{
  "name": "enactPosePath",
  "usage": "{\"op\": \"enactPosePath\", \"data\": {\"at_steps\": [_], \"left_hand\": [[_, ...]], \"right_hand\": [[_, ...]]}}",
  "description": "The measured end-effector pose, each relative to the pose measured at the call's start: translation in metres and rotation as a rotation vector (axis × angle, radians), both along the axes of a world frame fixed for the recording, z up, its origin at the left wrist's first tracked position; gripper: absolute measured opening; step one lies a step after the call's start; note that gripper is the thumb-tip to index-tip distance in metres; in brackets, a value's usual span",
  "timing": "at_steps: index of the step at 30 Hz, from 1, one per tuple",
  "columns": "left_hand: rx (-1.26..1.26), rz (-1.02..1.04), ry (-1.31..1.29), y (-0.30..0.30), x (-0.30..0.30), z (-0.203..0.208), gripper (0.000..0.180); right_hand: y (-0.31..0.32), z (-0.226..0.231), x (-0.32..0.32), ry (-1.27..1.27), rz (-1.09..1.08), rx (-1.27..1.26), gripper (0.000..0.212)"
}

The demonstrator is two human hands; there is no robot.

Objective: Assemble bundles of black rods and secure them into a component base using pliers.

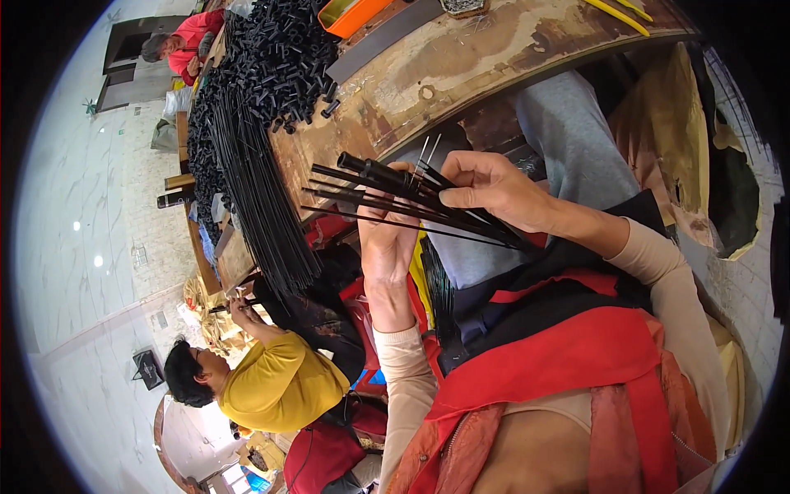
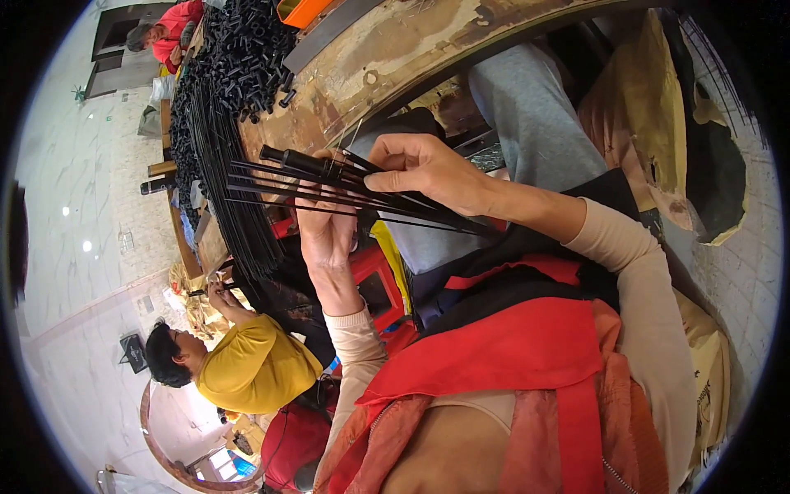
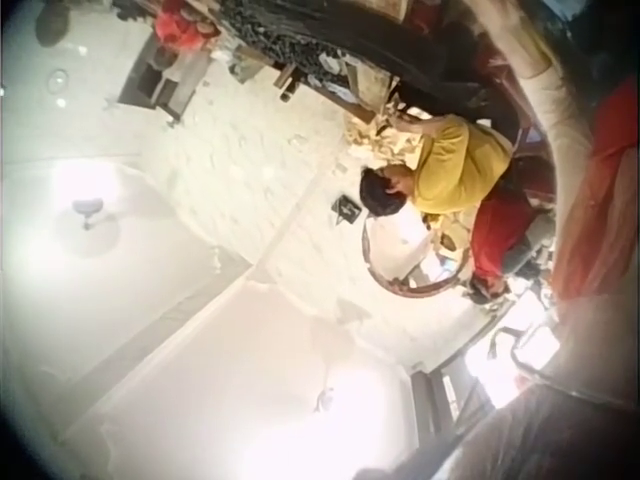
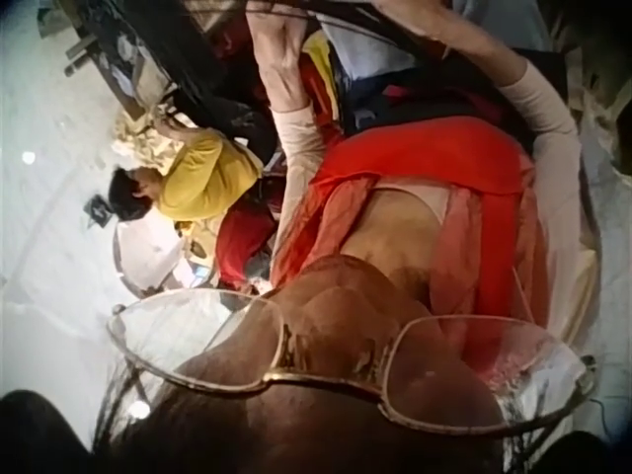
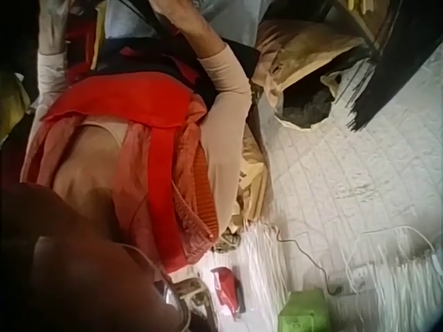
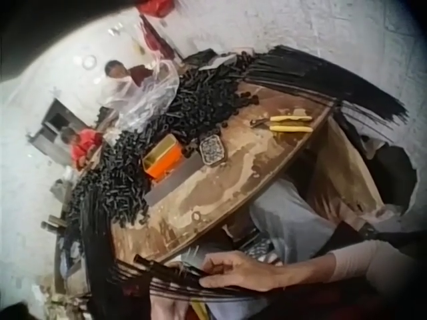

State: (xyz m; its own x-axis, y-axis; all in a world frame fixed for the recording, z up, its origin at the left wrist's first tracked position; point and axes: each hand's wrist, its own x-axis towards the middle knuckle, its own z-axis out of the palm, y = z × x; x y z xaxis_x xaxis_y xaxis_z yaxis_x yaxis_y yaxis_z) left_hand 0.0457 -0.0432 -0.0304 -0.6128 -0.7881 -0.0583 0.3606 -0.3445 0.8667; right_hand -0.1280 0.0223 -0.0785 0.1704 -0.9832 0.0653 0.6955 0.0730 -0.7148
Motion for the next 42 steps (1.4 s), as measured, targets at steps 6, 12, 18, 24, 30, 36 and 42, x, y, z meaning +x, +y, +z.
{"op": "enactPosePath", "data": {"at_steps": [6,12,18,24,30,36,42], "left_hand": [[0.009,-0.021,0.019,-0.002,0.002,-0.004,0.053],[-0.02,0.002,-0.063,-0.002,0.005,-0.003,0.05],[-0.087,0.018,-0.168,0.001,0.003,-0.002,0.046],[-0.336,-0.136,-0.166,-0.007,0.001,-0.003,0.022],[0.36,0.112,0.41,0.015,-0.016,-0.022,0.037],[-0.214,0.474,-0.064,0.062,-0.035,0.016,0.023],[-0.428,0.594,-0.331,0.057,-0.03,0.035,0.019]], "right_hand": [[-0.001,-0.005,0.0,-0.061,0.0,-0.01,0.01],[-0.005,-0.007,-0.008,-0.19,0.163,0.105,0.009],[-0.005,-0.011,-0.011,-0.424,0.347,0.202,0.014],[0.01,0.001,-0.01,-0.352,0.224,0.168,0.011],[0.016,0.013,0.012,-0.204,-0.172,0.047,0.015],[0.023,0.021,0.026,-0.156,-0.311,0.095,0.015],[0.024,0.03,0.039,-0.05,-0.336,-0.004,0.014]]}}
